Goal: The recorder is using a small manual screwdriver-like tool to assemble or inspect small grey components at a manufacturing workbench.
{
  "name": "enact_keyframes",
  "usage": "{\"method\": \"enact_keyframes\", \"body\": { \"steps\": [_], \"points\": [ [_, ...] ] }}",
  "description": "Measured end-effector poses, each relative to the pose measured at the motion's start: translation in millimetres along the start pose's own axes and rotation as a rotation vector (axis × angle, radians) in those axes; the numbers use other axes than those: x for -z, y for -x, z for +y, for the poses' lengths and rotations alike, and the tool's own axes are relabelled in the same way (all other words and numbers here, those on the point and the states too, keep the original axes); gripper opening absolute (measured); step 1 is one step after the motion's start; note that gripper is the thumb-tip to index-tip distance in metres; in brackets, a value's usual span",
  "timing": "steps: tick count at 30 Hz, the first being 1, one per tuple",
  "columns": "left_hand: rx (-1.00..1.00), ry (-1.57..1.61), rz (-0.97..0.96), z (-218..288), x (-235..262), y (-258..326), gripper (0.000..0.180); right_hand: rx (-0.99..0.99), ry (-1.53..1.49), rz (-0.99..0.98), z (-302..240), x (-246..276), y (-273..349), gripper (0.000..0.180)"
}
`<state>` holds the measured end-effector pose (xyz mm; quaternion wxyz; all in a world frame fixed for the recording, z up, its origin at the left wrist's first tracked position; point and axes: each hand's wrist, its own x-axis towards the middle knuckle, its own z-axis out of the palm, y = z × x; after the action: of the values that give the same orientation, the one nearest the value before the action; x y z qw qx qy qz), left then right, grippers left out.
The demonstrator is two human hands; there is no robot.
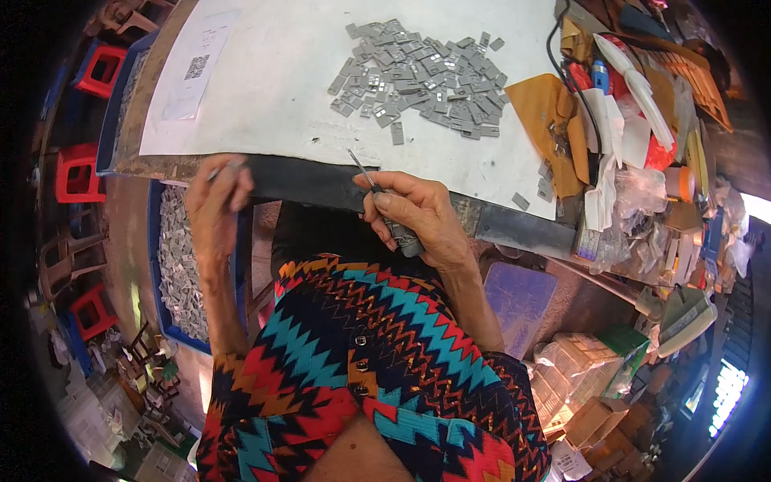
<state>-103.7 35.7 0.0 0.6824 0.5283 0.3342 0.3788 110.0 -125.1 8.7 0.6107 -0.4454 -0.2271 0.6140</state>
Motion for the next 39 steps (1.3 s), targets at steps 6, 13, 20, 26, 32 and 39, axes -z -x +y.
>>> {"method": "enact_keyframes", "body": {
  "steps": [6,13,20,26,32,39],
  "points": [
    [0.063,-0.837,0.474,-4.6,129.0,57.5,0.016,0.051,0.046,0.08,-3.2,11.2,5.3,0.037],
    [-0.174,-1.875,0.411,-17.0,193.0,88.9,0.019,0.146,0.079,0.122,-9.4,23.9,11.8,0.033],
    [-0.433,-1.02,0.11,2.4,-18.8,-3.7,0.01,0.148,0.047,0.184,-2.7,33.1,21.2,0.035],
    [-0.544,-1.109,-0.264,-31.1,-134.1,-36.3,0.016,0.147,-0.168,0.206,0.2,35.0,28.3,0.037],
    [-0.476,-1.188,-0.29,-51.0,-153.9,-44.2,0.021,0.135,-0.163,0.23,1.9,40.5,32.1,0.037],
    [-0.504,-1.209,-0.336,-56.3,-147.4,-44.6,0.019,0.137,-0.214,0.181,3.5,42.9,29.8,0.042]
  ]
}}
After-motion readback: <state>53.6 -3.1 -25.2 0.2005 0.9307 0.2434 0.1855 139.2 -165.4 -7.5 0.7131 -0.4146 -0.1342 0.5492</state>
